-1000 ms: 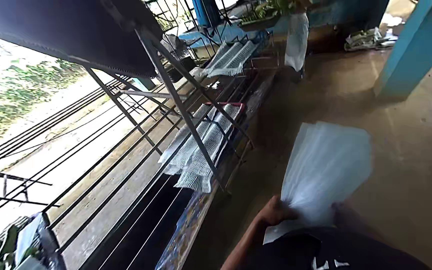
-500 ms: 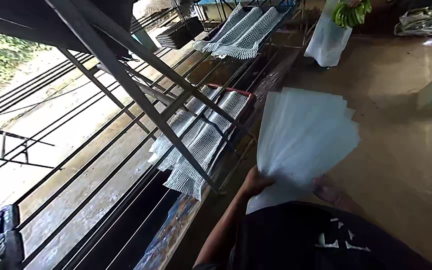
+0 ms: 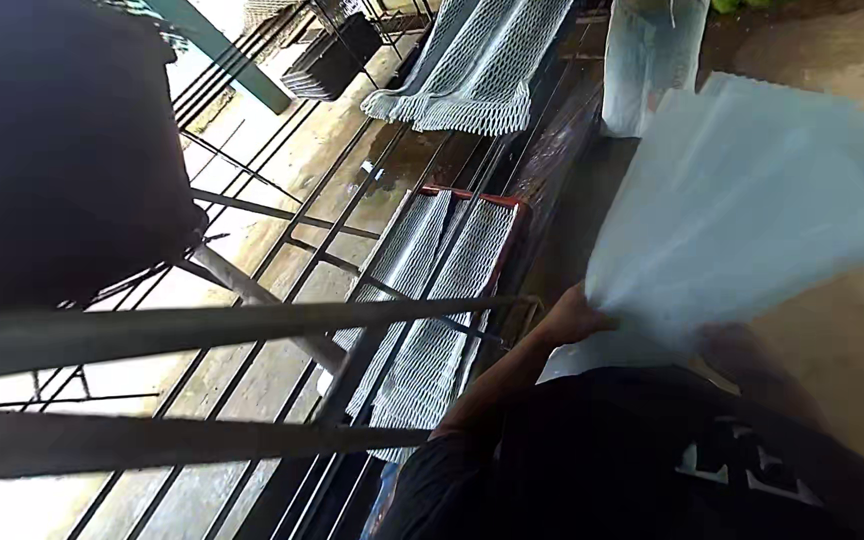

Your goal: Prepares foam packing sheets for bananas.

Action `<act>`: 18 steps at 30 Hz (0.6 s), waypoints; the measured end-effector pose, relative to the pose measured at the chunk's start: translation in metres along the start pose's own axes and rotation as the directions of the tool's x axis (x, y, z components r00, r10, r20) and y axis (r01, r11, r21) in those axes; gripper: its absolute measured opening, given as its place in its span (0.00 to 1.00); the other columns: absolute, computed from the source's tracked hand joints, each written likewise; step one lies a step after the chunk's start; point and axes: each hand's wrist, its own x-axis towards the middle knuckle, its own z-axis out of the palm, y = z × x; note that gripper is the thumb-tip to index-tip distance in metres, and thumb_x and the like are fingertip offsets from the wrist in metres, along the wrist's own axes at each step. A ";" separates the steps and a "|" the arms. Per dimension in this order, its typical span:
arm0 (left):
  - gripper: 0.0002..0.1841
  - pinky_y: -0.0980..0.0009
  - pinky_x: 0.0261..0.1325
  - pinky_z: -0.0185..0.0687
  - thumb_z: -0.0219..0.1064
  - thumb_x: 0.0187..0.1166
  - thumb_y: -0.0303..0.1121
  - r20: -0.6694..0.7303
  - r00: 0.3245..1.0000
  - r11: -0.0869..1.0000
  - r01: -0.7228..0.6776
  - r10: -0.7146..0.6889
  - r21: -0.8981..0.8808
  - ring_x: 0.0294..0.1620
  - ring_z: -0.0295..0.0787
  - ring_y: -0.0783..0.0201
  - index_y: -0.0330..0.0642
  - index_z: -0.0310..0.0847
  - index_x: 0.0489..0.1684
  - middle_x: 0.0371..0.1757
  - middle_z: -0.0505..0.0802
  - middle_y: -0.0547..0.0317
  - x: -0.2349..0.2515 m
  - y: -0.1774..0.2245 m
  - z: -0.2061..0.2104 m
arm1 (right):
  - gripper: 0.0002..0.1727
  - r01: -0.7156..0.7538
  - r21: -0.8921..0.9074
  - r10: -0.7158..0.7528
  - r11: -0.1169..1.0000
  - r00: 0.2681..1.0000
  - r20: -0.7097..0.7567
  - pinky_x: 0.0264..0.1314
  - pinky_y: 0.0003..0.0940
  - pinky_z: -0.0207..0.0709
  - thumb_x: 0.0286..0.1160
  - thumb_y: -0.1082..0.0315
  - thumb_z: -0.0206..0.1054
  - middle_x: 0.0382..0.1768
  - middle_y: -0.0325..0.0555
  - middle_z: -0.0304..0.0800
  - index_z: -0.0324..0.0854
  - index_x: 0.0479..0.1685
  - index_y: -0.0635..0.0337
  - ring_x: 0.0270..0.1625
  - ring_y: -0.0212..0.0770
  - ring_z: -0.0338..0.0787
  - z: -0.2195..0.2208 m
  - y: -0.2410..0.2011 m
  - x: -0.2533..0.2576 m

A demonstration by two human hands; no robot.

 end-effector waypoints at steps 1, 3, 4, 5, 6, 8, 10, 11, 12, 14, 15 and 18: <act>0.30 0.69 0.63 0.86 0.79 0.57 0.22 -0.004 1.000 1.000 -0.005 0.005 -0.018 0.52 0.90 0.69 0.23 0.75 0.63 0.51 0.92 0.48 0.009 -0.003 -0.006 | 0.23 -0.012 0.011 0.012 1.000 1.000 0.004 0.50 0.33 0.92 0.43 0.66 0.89 0.38 0.33 0.98 0.87 0.44 0.47 0.41 0.30 0.96 0.002 0.000 0.012; 0.29 0.69 0.61 0.86 0.79 0.56 0.21 -0.046 0.999 0.998 -0.007 0.004 -0.055 0.51 0.90 0.70 0.23 0.76 0.61 0.49 0.92 0.49 0.025 -0.011 -0.016 | 0.20 -0.035 0.001 0.035 0.999 0.999 0.022 0.50 0.32 0.92 0.48 0.67 0.87 0.38 0.34 0.98 0.88 0.43 0.47 0.41 0.30 0.96 0.005 0.000 0.039; 0.29 0.69 0.60 0.86 0.79 0.56 0.20 -0.074 0.997 0.997 0.003 -0.009 -0.076 0.50 0.90 0.70 0.23 0.77 0.60 0.49 0.92 0.50 0.032 -0.014 -0.021 | 0.18 -0.051 -0.011 0.051 0.999 0.998 0.040 0.51 0.31 0.91 0.50 0.67 0.85 0.38 0.34 0.98 0.89 0.43 0.47 0.42 0.30 0.96 0.007 -0.001 0.054; 0.28 0.69 0.60 0.87 0.79 0.55 0.20 -0.103 0.994 0.995 0.013 -0.024 -0.098 0.50 0.90 0.70 0.24 0.77 0.59 0.48 0.92 0.50 0.040 -0.016 -0.027 | 0.17 -0.073 -0.022 0.074 0.997 0.996 0.055 0.53 0.31 0.91 0.52 0.68 0.83 0.39 0.34 0.98 0.88 0.43 0.47 0.43 0.30 0.95 0.010 -0.004 0.070; 0.29 0.70 0.60 0.87 0.80 0.55 0.20 -0.134 0.990 0.993 0.022 -0.037 -0.114 0.50 0.90 0.70 0.24 0.77 0.59 0.48 0.92 0.51 0.048 -0.016 -0.033 | 0.16 -0.091 -0.028 0.093 0.995 0.994 0.065 0.53 0.31 0.90 0.53 0.68 0.83 0.38 0.33 0.98 0.88 0.43 0.47 0.43 0.29 0.95 0.013 -0.005 0.088; 0.30 0.71 0.60 0.86 0.80 0.53 0.20 -0.207 0.976 0.991 0.036 -0.063 -0.132 0.50 0.90 0.71 0.25 0.77 0.60 0.49 0.93 0.51 0.067 -0.016 -0.049 | 0.16 -0.114 -0.049 0.119 0.992 0.986 0.117 0.53 0.31 0.90 0.56 0.70 0.80 0.39 0.32 0.97 0.87 0.44 0.46 0.43 0.29 0.95 0.018 -0.008 0.129; 0.30 0.71 0.61 0.87 0.81 0.53 0.19 -0.262 0.961 0.988 0.054 -0.092 -0.148 0.50 0.91 0.72 0.25 0.77 0.59 0.48 0.93 0.52 0.088 -0.012 -0.069 | 0.14 -0.127 -0.080 0.140 0.989 0.975 0.172 0.52 0.29 0.90 0.62 0.74 0.74 0.39 0.31 0.97 0.87 0.44 0.46 0.42 0.28 0.94 0.025 -0.012 0.174; 0.29 0.71 0.61 0.87 0.81 0.54 0.20 -0.260 0.960 0.986 0.060 -0.100 -0.159 0.50 0.91 0.72 0.26 0.77 0.60 0.48 0.93 0.53 0.099 -0.010 -0.081 | 0.14 -0.139 -0.094 0.154 0.986 0.972 0.179 0.52 0.29 0.90 0.64 0.76 0.70 0.38 0.30 0.97 0.86 0.44 0.47 0.42 0.27 0.94 0.030 -0.015 0.198; 0.28 0.70 0.62 0.87 0.81 0.58 0.22 -0.232 0.968 0.981 0.049 -0.093 -0.188 0.50 0.91 0.72 0.27 0.77 0.61 0.48 0.94 0.55 0.108 -0.008 -0.094 | 0.14 -0.161 -0.097 0.176 0.982 0.967 0.184 0.52 0.30 0.90 0.65 0.78 0.67 0.38 0.31 0.97 0.85 0.45 0.48 0.42 0.28 0.94 0.033 -0.019 0.223; 0.27 0.70 0.63 0.86 0.77 0.68 0.37 -0.124 0.992 0.950 -0.049 0.011 -0.307 0.52 0.91 0.75 0.33 0.76 0.64 0.51 0.94 0.64 0.126 -0.015 -0.121 | 0.13 -0.227 -0.084 0.238 0.970 0.958 0.160 0.51 0.32 0.91 0.68 0.80 0.64 0.36 0.33 0.97 0.83 0.46 0.53 0.41 0.30 0.95 0.039 -0.029 0.274; 0.32 0.70 0.65 0.85 0.74 0.73 0.53 -0.081 0.993 0.921 -0.108 0.083 -0.373 0.56 0.90 0.75 0.39 0.76 0.69 0.55 0.94 0.68 0.137 -0.021 -0.134 | 0.13 -0.259 -0.082 0.268 0.962 0.954 0.131 0.50 0.32 0.91 0.70 0.80 0.60 0.35 0.34 0.97 0.80 0.47 0.54 0.40 0.31 0.95 0.044 -0.037 0.299; 0.32 0.69 0.68 0.83 0.60 0.80 0.66 -0.117 0.988 0.839 -0.151 0.105 -0.523 0.60 0.90 0.75 0.51 0.84 0.68 0.58 0.95 0.70 0.170 -0.025 -0.157 | 0.12 -0.322 -0.106 0.335 0.941 0.930 0.151 0.48 0.33 0.91 0.68 0.77 0.62 0.35 0.35 0.96 0.79 0.48 0.54 0.39 0.31 0.95 0.052 -0.057 0.364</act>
